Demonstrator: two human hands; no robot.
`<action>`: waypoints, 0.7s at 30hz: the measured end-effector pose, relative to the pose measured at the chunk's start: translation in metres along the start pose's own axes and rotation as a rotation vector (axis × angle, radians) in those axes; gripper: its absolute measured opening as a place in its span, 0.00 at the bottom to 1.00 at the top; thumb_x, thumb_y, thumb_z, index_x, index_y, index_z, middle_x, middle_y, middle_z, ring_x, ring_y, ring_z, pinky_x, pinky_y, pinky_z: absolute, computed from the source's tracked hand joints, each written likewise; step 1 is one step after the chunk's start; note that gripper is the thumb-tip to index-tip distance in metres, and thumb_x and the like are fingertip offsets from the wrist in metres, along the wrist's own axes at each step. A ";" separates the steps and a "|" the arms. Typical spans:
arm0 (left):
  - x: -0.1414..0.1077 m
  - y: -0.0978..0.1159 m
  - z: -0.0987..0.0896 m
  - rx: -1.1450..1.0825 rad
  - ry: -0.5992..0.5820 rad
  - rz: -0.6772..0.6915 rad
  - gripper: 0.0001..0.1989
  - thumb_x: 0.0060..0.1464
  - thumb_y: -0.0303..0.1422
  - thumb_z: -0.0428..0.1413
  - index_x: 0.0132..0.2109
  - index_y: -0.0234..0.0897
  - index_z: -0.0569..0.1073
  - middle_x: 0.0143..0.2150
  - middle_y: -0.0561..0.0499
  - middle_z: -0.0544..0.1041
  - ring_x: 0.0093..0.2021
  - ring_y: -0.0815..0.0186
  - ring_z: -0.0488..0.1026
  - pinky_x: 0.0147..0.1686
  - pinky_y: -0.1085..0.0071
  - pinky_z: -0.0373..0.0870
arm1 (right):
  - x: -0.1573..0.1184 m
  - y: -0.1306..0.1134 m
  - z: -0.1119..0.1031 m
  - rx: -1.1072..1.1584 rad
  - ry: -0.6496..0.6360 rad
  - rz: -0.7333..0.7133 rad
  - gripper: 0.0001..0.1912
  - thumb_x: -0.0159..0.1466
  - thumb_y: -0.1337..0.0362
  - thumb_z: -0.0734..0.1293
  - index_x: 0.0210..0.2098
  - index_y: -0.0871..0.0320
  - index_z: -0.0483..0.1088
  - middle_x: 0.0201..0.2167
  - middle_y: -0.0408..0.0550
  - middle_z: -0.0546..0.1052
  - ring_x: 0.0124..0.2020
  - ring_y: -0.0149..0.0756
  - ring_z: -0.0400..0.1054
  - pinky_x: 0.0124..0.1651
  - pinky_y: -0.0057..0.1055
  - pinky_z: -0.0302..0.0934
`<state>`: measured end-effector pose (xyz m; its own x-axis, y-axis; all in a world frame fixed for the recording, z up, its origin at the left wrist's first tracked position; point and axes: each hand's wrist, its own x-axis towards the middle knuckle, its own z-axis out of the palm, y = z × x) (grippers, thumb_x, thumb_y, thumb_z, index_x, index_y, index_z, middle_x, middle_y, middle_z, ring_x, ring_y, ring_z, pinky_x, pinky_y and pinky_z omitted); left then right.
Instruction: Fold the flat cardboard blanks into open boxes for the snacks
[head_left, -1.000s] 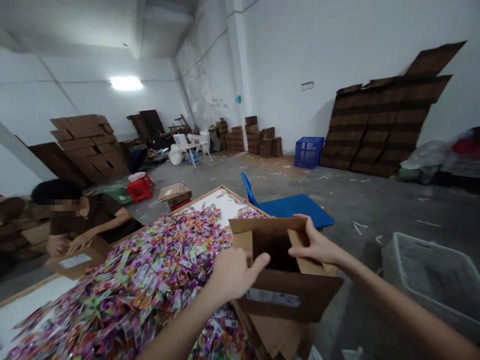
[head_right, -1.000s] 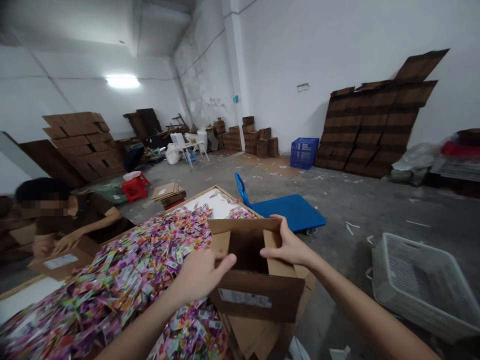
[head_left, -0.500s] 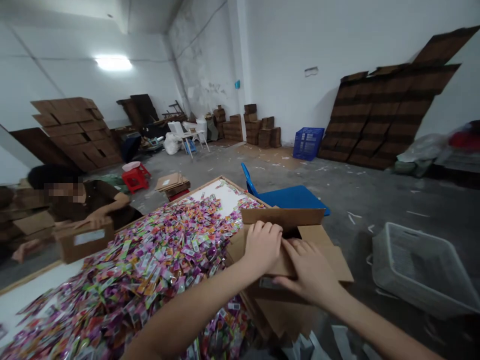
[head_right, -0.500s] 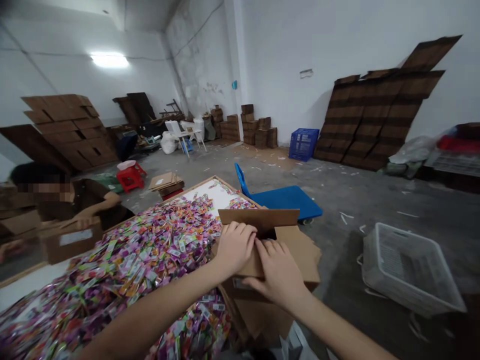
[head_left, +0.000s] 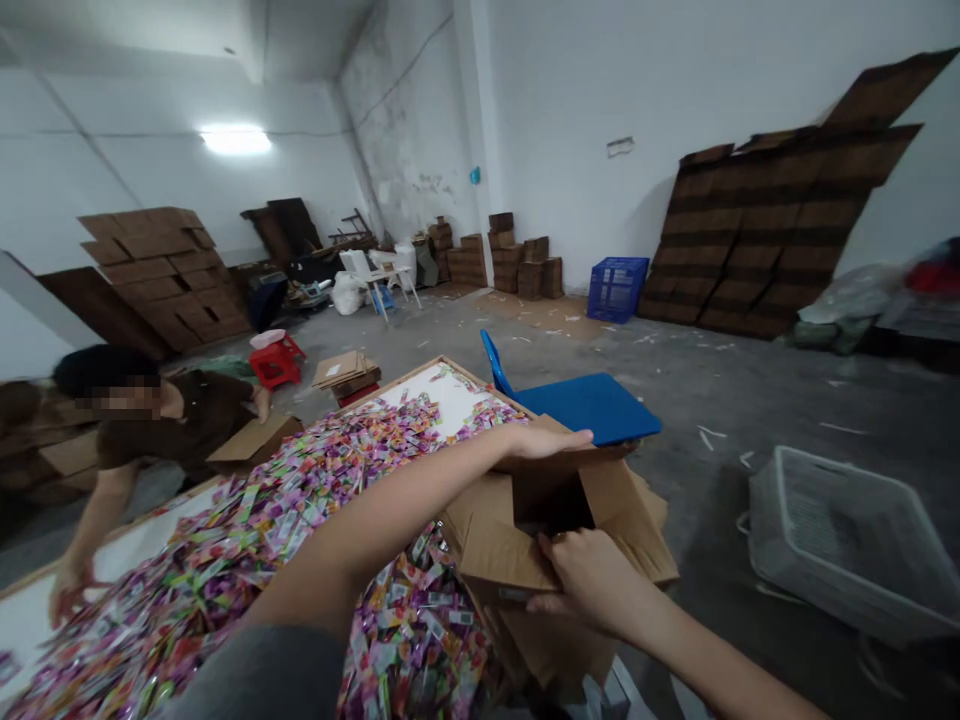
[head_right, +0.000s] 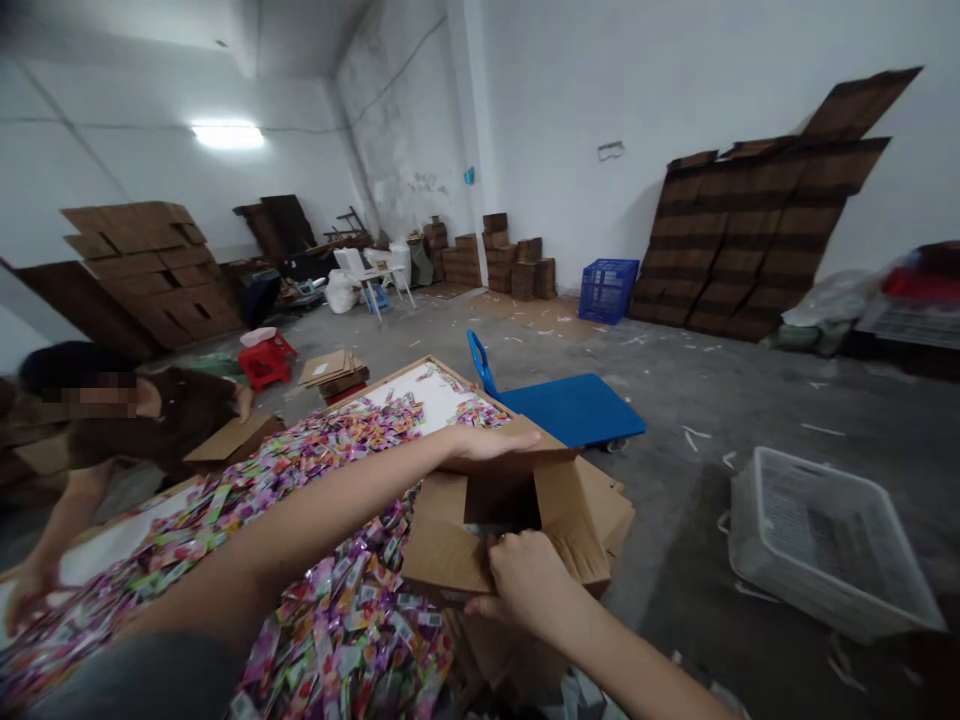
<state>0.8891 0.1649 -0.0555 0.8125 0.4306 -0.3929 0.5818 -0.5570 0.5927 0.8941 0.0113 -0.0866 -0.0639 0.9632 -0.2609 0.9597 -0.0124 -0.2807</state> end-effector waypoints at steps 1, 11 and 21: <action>-0.007 -0.004 0.011 0.130 0.014 0.013 0.27 0.52 0.54 0.50 0.44 0.34 0.74 0.48 0.41 0.77 0.49 0.52 0.72 0.50 0.58 0.65 | 0.000 0.000 0.001 0.009 0.033 -0.005 0.26 0.57 0.46 0.66 0.40 0.65 0.75 0.37 0.61 0.78 0.39 0.54 0.74 0.39 0.41 0.67; -0.015 -0.027 0.050 0.832 0.346 0.089 0.33 0.54 0.58 0.40 0.45 0.31 0.69 0.44 0.39 0.75 0.45 0.51 0.72 0.44 0.59 0.66 | 0.008 0.002 0.024 0.013 0.336 -0.030 0.27 0.57 0.52 0.69 0.45 0.72 0.73 0.40 0.66 0.77 0.42 0.48 0.73 0.44 0.37 0.66; -0.039 -0.021 0.012 0.500 0.270 0.241 0.22 0.59 0.44 0.48 0.55 0.37 0.67 0.55 0.42 0.68 0.57 0.57 0.63 0.56 0.61 0.58 | 0.012 0.004 0.002 -0.012 0.257 -0.087 0.20 0.63 0.53 0.63 0.34 0.65 0.76 0.32 0.61 0.78 0.34 0.46 0.75 0.34 0.35 0.64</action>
<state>0.8454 0.1509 -0.0610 0.9233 0.3795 -0.0586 0.3829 -0.8983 0.2156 0.8969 0.0217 -0.0930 -0.0762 0.9971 0.0072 0.9569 0.0751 -0.2807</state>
